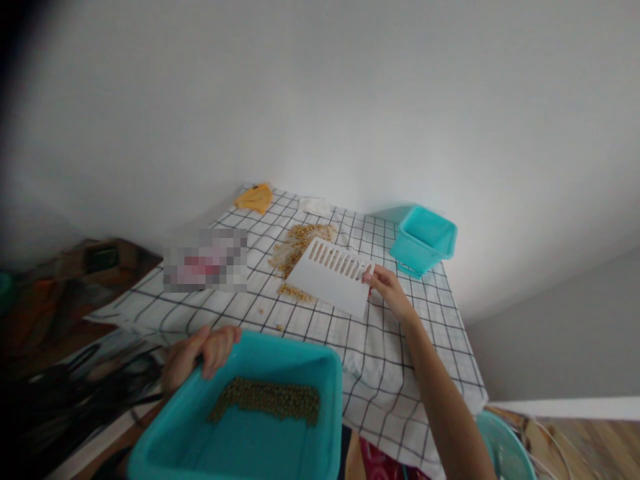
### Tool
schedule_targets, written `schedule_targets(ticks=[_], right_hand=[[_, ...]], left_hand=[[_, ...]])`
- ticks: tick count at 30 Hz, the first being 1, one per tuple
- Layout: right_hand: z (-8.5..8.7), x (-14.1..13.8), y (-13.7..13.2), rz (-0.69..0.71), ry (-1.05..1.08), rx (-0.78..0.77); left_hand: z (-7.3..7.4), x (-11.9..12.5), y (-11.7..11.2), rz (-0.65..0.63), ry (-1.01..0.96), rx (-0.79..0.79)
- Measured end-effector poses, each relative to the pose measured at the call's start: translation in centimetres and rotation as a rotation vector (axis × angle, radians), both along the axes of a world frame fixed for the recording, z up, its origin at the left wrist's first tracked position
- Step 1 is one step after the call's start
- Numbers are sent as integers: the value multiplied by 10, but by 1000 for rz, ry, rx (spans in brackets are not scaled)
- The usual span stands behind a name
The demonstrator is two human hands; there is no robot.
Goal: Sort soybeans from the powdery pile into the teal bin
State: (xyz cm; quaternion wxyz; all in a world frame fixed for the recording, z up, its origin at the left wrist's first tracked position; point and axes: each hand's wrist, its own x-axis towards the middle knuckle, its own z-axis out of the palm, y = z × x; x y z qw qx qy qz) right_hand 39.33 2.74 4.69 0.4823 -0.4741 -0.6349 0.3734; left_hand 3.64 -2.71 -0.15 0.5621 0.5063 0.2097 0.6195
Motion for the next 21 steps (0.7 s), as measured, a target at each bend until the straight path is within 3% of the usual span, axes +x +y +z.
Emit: schedule_targets(ticks=[21], right_hand=[[-3,1,0,75,-4,-37]], left_hand=[[-2,-1,2,-39,-1,21]])
